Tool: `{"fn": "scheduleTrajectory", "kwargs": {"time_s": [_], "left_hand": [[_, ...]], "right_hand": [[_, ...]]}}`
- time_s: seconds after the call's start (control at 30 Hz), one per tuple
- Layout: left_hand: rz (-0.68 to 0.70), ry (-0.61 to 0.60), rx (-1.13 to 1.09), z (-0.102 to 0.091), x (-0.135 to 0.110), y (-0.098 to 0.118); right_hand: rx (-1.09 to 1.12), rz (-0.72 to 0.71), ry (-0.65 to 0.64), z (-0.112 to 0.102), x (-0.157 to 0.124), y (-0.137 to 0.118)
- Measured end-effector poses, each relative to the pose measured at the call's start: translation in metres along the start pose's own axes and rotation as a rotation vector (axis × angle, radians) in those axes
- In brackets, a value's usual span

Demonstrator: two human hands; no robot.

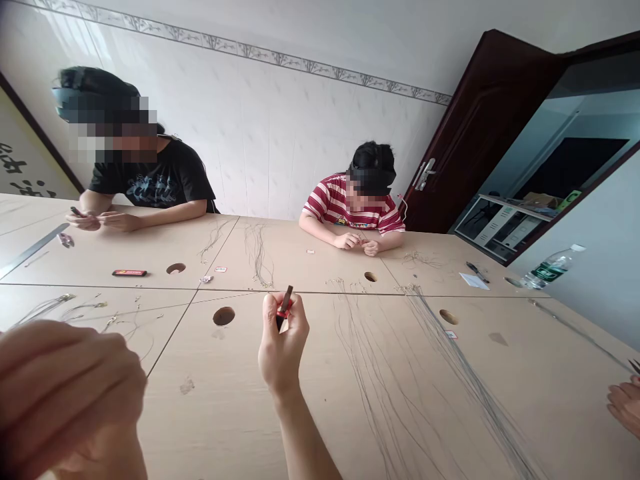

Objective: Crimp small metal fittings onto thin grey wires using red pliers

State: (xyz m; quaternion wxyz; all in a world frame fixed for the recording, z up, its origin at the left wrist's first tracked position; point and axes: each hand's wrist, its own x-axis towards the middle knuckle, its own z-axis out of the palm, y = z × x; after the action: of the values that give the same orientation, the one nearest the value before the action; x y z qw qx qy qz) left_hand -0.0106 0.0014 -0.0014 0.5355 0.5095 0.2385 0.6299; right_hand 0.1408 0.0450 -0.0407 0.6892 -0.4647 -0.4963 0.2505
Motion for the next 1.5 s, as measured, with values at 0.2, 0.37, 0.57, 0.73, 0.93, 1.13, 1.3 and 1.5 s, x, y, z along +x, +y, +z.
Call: {"fn": "scheduleTrajectory", "kwargs": {"time_s": [0.2,0.37,0.57,0.73,0.93,1.13,1.3,1.5], "left_hand": [[0.307,0.511,-0.285,-0.006,0.024,0.03],[0.288,0.823,-0.409,-0.039,0.048,0.015],[0.196,0.949,-0.572,-0.032,0.062,-0.005],[0.041,0.652,-0.468,-0.019,0.062,-0.02],[-0.022,0.419,-0.135,-0.011,0.06,-0.039],[-0.397,-0.283,0.291,0.0,0.05,-0.036],[-0.561,-0.609,0.264,0.007,0.046,-0.032],[-0.775,-0.971,0.009,0.021,0.041,-0.052]], "right_hand": [[-0.038,-0.059,0.057,0.003,-0.009,0.006],[-0.018,-0.121,-0.039,0.002,-0.017,0.002],[0.343,-0.025,-0.356,-0.007,-0.026,-0.021],[0.518,0.013,-0.538,-0.022,-0.022,-0.034],[0.498,-0.021,-0.662,-0.041,-0.006,-0.045],[0.438,0.021,-0.526,-0.054,0.02,-0.032],[0.651,0.208,-0.377,-0.058,0.04,-0.016],[0.854,0.328,-0.394,-0.05,0.043,-0.006]]}}
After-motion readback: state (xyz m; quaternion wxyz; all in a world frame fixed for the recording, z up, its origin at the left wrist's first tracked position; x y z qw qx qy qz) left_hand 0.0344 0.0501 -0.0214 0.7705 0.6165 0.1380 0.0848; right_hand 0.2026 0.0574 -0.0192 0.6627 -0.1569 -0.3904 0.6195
